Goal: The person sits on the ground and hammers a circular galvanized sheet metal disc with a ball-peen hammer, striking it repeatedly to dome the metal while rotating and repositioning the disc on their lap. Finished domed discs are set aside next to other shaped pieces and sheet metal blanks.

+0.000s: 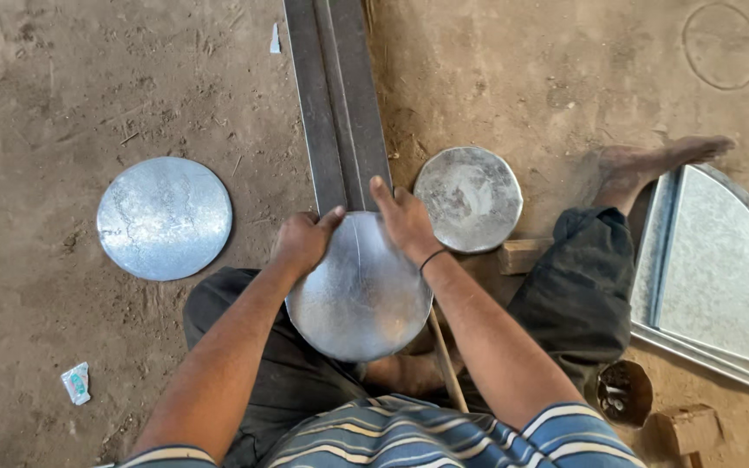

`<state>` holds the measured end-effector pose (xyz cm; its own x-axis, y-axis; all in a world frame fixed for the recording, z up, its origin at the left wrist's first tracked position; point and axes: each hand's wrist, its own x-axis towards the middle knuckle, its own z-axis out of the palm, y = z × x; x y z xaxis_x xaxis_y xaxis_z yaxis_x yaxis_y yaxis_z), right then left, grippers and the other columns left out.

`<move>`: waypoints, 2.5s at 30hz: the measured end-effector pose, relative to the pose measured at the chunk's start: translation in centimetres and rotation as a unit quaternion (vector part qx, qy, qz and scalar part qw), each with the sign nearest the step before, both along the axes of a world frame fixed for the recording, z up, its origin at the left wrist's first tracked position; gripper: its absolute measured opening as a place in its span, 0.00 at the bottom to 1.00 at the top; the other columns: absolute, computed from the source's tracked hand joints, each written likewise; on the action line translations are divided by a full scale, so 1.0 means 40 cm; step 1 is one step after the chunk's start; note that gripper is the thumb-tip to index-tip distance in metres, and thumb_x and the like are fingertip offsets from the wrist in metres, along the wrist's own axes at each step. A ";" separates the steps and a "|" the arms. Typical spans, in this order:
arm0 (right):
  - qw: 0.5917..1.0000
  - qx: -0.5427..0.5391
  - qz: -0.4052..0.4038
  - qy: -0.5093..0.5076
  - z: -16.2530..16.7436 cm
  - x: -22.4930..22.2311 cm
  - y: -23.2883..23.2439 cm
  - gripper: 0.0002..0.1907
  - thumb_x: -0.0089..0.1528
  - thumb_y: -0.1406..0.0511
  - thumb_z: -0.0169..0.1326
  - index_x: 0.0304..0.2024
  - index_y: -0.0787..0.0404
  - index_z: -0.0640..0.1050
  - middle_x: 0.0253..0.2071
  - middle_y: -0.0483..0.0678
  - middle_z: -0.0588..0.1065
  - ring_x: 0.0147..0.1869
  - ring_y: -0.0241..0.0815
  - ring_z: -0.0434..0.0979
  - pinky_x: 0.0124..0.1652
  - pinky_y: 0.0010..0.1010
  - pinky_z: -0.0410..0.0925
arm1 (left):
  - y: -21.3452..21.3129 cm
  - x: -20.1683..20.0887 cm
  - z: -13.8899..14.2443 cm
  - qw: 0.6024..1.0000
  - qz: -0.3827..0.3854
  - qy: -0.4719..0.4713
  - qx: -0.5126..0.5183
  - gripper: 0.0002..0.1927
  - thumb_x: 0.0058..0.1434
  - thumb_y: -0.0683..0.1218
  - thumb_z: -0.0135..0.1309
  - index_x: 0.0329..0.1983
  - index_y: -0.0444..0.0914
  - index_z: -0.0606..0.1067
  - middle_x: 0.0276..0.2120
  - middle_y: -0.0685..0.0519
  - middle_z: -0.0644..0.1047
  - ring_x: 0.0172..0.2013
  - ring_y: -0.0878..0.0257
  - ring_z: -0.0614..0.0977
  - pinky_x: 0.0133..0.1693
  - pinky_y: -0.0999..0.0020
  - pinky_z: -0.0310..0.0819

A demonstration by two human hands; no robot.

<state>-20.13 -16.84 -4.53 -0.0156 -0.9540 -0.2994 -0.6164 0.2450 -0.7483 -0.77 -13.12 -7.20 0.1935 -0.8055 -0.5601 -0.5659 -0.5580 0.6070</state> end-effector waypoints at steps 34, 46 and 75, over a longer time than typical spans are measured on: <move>0.991 0.003 -0.032 0.131 0.035 -0.234 0.357 0.23 0.66 0.47 0.52 0.38 0.60 0.82 0.34 0.57 0.80 0.40 0.55 0.82 0.39 0.44 0.71 | 0.085 0.109 0.067 0.961 0.159 0.222 -0.043 0.20 0.64 0.57 0.61 0.41 0.33 0.79 0.30 0.50 0.78 0.27 0.63 0.76 0.30 0.63 0.71; 0.876 0.118 -0.156 -0.441 -0.026 -0.430 0.553 0.17 0.67 0.60 0.51 0.52 0.65 0.76 0.29 0.49 0.78 0.23 0.39 0.74 0.22 0.31 0.68 | 0.156 0.052 0.115 0.960 0.167 0.219 -0.051 0.30 0.52 0.52 0.71 0.51 0.31 0.75 0.36 0.49 0.82 0.32 0.63 0.84 0.33 0.65 0.79; 0.945 0.129 -0.106 -0.281 -0.083 -0.364 0.618 0.10 0.63 0.62 0.57 0.38 0.55 0.68 0.18 0.40 0.65 0.15 0.30 0.64 0.15 0.25 0.59 | 0.197 -0.091 0.084 0.943 0.220 0.090 -0.233 0.24 0.61 0.51 0.69 0.24 0.36 0.65 0.27 0.56 0.70 0.30 0.66 0.67 0.32 0.65 0.66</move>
<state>-34.70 7.86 -7.83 0.0330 -0.8420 -0.5385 -0.0553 0.5364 -0.8421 -4.43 -5.24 -3.84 0.5016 -0.8365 -0.2207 -0.2074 -0.3639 0.9081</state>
